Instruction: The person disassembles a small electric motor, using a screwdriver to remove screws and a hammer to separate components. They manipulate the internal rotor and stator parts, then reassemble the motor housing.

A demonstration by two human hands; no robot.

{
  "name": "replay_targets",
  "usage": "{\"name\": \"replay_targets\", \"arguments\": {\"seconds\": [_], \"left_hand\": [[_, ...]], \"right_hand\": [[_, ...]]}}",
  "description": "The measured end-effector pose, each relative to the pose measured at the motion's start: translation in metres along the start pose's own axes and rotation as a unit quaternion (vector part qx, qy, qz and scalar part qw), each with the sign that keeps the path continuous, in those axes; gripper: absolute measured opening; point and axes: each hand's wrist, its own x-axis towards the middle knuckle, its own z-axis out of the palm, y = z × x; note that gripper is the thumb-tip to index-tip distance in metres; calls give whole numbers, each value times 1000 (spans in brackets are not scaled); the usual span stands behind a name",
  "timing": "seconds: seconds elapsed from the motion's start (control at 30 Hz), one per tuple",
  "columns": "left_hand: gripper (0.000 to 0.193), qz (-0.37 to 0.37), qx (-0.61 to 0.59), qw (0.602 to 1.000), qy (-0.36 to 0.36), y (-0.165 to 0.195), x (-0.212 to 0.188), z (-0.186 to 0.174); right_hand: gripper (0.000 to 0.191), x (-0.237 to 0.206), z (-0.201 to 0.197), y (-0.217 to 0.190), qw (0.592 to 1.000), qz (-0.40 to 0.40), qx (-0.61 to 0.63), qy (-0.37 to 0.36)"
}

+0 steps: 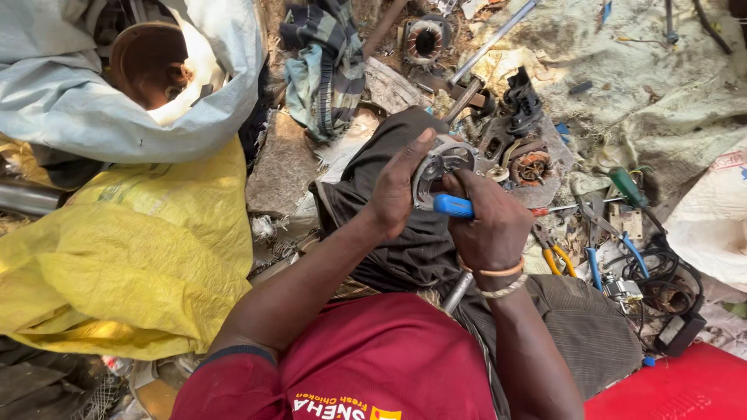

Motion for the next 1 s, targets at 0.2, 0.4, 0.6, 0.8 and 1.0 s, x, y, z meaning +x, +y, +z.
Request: {"name": "replay_targets", "arguments": {"seconds": [0.2,0.4,0.6,0.8,1.0], "left_hand": [[44,35,135,990,1,-10,7,-4],[38,5,135,991,15,-13,8,-7],[40,35,130,991,6,-18,9,-11],[43,80,237,968,26,-23,9,-13],[44,77,236,968,23,-18,11,-20]], "right_hand": [[13,3,10,5,999,24,0,-34],[20,-4,13,10,999,17,47,-20],[15,-2,18,10,999,38,15,-36],[13,-4,23,15,997,27,-27,-69],[17,-7,33,21,999,13,17,-42]]}}
